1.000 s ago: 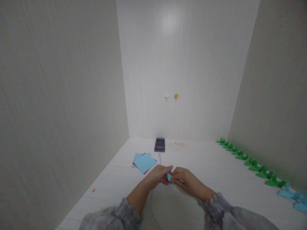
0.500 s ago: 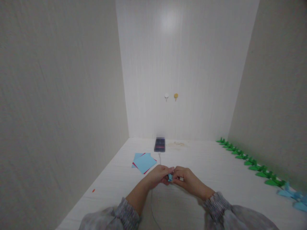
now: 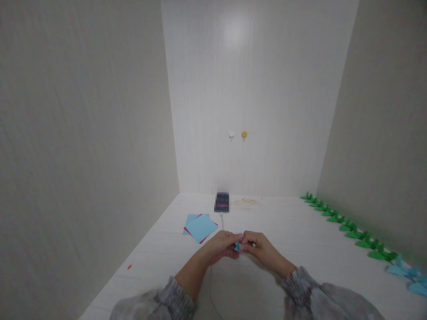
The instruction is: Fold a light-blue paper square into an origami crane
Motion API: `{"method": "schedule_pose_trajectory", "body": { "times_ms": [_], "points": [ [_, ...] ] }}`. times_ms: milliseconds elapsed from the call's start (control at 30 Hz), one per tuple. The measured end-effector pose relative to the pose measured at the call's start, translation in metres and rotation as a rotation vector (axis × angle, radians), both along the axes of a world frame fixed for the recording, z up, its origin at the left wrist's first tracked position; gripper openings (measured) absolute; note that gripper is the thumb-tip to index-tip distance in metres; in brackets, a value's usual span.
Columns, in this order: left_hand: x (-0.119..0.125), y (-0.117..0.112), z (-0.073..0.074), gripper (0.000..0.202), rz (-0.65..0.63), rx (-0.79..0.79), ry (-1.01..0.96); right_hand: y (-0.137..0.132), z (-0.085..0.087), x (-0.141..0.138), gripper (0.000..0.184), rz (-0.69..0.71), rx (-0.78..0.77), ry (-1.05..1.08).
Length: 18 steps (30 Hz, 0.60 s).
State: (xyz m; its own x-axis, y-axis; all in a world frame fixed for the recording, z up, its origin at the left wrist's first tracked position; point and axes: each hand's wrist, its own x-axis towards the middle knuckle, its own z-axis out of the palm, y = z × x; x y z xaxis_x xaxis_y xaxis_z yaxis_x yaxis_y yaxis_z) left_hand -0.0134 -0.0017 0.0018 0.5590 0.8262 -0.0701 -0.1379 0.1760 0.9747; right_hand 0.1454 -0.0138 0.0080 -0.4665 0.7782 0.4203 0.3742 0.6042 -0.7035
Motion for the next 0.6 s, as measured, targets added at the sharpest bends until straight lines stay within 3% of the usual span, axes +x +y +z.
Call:
{"method": "schedule_pose_trajectory", "body": {
  "times_ms": [267,433,600],
  "points": [
    [0.0032,-0.0044,0.0060,0.035,0.047,-0.010,-0.035,-0.0026,-0.0021,-0.0033,0.021,-0.079,0.125,-0.022],
    [0.0013,-0.0047,0.0073,0.025,-0.045,0.001,-0.051,-0.0044,-0.0033,-0.0031,0.008,-0.114,0.183,-0.094],
    [0.0012,-0.0002,0.0015,0.026,-0.052,0.017,-0.090,-0.0047,-0.0034,-0.0028,0.009,-0.195,0.223,-0.169]
  ]
}}
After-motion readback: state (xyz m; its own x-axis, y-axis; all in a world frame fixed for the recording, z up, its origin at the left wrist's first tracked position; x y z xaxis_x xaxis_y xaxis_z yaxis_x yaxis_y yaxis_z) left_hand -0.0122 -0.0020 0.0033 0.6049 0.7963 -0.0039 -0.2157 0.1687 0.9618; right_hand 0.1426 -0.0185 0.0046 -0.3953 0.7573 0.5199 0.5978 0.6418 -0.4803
